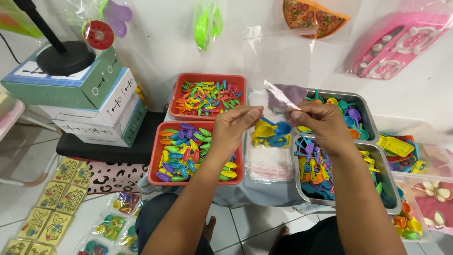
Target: The person wipes a yellow plastic toy with a cloth, then places it into a clear plastic bag along with small blue plastic spoons and forks. They seal the bag and place it on the floor with other packaged items. The person then picks up a green plastic toy and wipes it with the cloth.
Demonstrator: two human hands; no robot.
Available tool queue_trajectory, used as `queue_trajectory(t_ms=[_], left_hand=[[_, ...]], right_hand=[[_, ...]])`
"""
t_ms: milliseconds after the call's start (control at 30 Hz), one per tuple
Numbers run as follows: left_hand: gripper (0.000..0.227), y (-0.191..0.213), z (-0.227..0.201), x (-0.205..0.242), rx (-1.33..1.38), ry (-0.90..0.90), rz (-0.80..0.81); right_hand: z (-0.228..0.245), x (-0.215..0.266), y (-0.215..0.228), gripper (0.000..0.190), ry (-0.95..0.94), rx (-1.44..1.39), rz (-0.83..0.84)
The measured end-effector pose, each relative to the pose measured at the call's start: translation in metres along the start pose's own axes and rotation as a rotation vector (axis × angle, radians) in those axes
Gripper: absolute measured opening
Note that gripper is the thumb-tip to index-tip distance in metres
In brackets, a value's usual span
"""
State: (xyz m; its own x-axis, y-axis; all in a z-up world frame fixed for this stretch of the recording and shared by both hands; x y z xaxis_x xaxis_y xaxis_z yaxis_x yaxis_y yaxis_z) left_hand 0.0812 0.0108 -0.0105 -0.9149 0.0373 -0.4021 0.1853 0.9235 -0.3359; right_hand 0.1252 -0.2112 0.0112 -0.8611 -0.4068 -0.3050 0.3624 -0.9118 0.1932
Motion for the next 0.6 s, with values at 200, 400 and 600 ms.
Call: queue_trajectory(t_ms=[200, 400, 600], left_hand=[[0.014, 0.008, 0.001, 0.001, 0.020, -0.025, -0.059], [0.018, 0.012, 0.010, -0.001, 0.075, 0.039, -0.059], [0.042, 0.012, 0.008, -0.003, 0.008, 0.023, -0.056]], right_hand=[[-0.013, 0.003, 0.005, 0.019, -0.076, -0.010, 0.020], [0.003, 0.005, 0.002, 0.017, -0.071, 0.021, -0.087], [0.014, 0.004, 0.003, 0.025, -0.072, 0.039, -0.121]])
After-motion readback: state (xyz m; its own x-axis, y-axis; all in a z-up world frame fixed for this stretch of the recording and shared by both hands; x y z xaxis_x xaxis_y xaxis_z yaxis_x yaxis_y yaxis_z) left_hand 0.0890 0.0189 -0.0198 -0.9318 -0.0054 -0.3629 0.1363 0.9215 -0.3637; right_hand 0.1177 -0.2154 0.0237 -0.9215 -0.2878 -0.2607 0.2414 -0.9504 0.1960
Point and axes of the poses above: each hand's wrist, its own x-axis away from the middle knuckle, its own y-axis out of the back of the hand, z = x × y, the point moved 6 cm from there along -x, towards the middle knuckle, and after that the axes turned 7 degrees about z, right-handed, at the moved point
